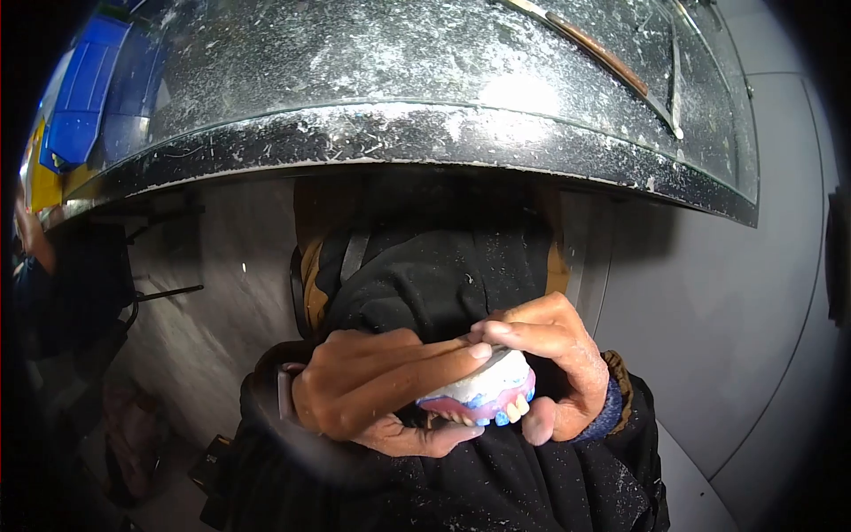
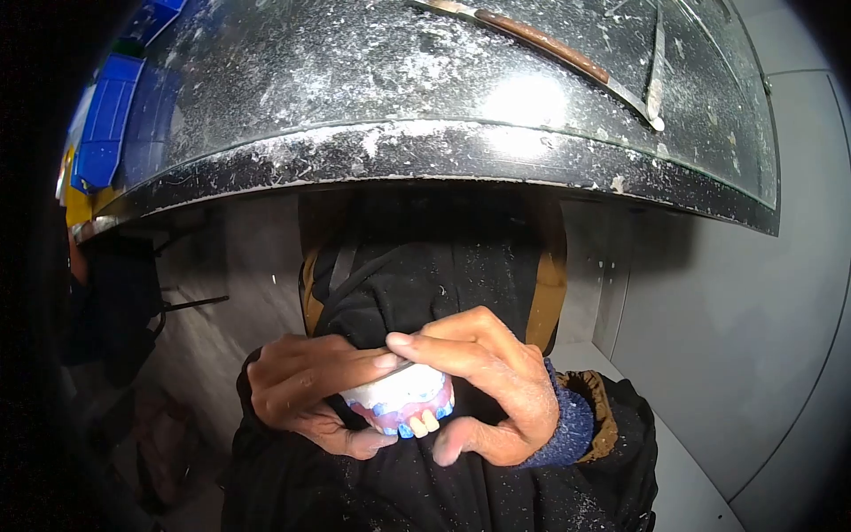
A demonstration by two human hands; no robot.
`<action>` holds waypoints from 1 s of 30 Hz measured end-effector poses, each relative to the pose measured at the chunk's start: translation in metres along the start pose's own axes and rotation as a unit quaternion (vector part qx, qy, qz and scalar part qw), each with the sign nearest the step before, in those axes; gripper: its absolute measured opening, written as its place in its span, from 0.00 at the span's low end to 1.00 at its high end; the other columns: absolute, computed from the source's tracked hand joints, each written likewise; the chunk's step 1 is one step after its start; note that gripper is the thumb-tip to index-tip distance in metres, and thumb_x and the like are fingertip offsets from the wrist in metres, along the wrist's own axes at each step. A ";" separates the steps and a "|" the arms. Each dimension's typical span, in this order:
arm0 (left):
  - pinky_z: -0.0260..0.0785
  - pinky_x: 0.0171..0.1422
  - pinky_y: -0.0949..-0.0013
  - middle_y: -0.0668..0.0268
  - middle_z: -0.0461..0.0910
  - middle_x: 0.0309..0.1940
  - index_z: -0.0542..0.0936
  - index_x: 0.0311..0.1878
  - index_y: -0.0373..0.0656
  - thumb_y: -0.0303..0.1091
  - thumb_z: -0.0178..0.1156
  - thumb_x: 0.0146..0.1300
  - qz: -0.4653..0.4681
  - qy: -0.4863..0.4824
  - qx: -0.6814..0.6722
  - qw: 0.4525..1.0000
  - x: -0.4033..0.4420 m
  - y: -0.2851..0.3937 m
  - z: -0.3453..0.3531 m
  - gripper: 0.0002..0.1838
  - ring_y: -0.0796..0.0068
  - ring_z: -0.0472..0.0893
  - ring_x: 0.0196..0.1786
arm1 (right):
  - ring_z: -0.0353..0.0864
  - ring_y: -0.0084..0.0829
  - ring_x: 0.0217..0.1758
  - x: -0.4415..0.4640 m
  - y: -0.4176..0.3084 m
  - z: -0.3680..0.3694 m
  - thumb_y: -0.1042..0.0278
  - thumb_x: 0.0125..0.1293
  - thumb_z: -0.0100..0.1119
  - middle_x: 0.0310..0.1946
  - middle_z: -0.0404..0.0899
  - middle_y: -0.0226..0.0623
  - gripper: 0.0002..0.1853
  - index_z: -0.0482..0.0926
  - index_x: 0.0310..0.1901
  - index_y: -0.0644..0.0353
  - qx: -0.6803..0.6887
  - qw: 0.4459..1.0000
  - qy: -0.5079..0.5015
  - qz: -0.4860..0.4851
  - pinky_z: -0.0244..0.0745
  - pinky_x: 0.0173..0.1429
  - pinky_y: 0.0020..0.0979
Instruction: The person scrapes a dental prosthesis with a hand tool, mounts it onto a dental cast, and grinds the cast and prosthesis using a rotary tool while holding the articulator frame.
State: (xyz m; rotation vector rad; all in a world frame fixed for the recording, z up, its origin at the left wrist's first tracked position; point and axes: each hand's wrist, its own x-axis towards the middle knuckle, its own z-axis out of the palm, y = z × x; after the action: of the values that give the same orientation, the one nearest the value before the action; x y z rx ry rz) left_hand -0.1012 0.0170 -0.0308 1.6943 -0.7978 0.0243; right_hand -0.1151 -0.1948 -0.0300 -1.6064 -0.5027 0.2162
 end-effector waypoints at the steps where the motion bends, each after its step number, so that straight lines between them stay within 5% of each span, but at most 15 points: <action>1: 0.71 0.23 0.81 0.53 0.82 0.38 0.76 0.49 0.28 0.36 0.69 0.50 0.013 -0.008 0.034 0.999 0.001 0.003 -0.001 0.26 0.78 0.80 0.23 | 0.78 0.39 0.43 0.002 -0.005 -0.004 0.40 0.54 0.58 0.43 0.76 0.50 0.39 0.72 0.54 0.71 -0.002 0.999 -0.027 0.017 0.75 0.42 0.32; 7: 0.67 0.18 0.84 0.55 0.83 0.33 0.78 0.44 0.25 0.39 0.62 0.59 0.076 -0.006 0.165 0.983 -0.002 0.011 0.005 0.22 0.83 0.78 0.18 | 0.79 0.39 0.44 0.009 -0.019 -0.005 0.46 0.63 0.55 0.43 0.77 0.49 0.29 0.77 0.47 0.71 0.061 0.993 -0.037 0.094 0.73 0.50 0.33; 12: 0.67 0.18 0.84 0.55 0.84 0.34 0.79 0.41 0.27 0.40 0.60 0.61 0.091 0.005 0.226 0.970 -0.006 0.016 0.011 0.20 0.85 0.78 0.18 | 0.81 0.39 0.41 0.008 -0.020 0.001 0.49 0.63 0.57 0.39 0.78 0.49 0.26 0.79 0.42 0.72 0.075 0.994 0.001 0.082 0.75 0.47 0.33; 15: 0.69 0.19 0.83 0.54 0.83 0.35 0.78 0.43 0.27 0.39 0.63 0.57 0.101 0.028 0.211 0.972 -0.008 0.011 0.013 0.20 0.84 0.78 0.19 | 0.81 0.38 0.40 0.008 -0.017 0.000 0.49 0.61 0.60 0.38 0.78 0.48 0.27 0.78 0.43 0.72 0.071 0.995 -0.003 0.075 0.75 0.47 0.33; 19: 0.71 0.22 0.80 0.51 0.83 0.35 0.77 0.44 0.28 0.37 0.71 0.46 -0.017 -0.025 0.018 0.999 -0.005 -0.005 -0.004 0.26 0.78 0.82 0.22 | 0.79 0.40 0.41 0.014 -0.018 0.003 0.55 0.54 0.65 0.43 0.77 0.51 0.30 0.74 0.51 0.73 0.095 0.988 0.028 0.115 0.74 0.45 0.34; 22: 0.74 0.25 0.78 0.52 0.83 0.33 0.78 0.42 0.28 0.38 0.73 0.42 -0.101 0.010 -0.095 0.990 -0.008 -0.013 -0.010 0.27 0.73 0.83 0.25 | 0.80 0.42 0.42 0.012 -0.001 0.001 0.61 0.51 0.67 0.45 0.77 0.53 0.31 0.73 0.54 0.73 0.006 0.999 -0.013 0.039 0.75 0.45 0.33; 30: 0.75 0.25 0.78 0.58 0.84 0.28 0.80 0.34 0.32 0.37 0.76 0.34 -0.093 0.071 -0.031 0.993 0.003 -0.005 -0.007 0.24 0.71 0.85 0.27 | 0.81 0.40 0.40 0.014 -0.002 0.008 0.61 0.49 0.66 0.45 0.77 0.52 0.31 0.74 0.54 0.70 0.010 0.999 -0.005 0.040 0.77 0.42 0.31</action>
State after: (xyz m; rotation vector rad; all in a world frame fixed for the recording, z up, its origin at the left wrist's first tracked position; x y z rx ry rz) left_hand -0.0938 0.0225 -0.0318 1.6811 -0.5289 -0.0085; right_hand -0.1068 -0.1818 -0.0269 -1.6082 -0.4443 0.2883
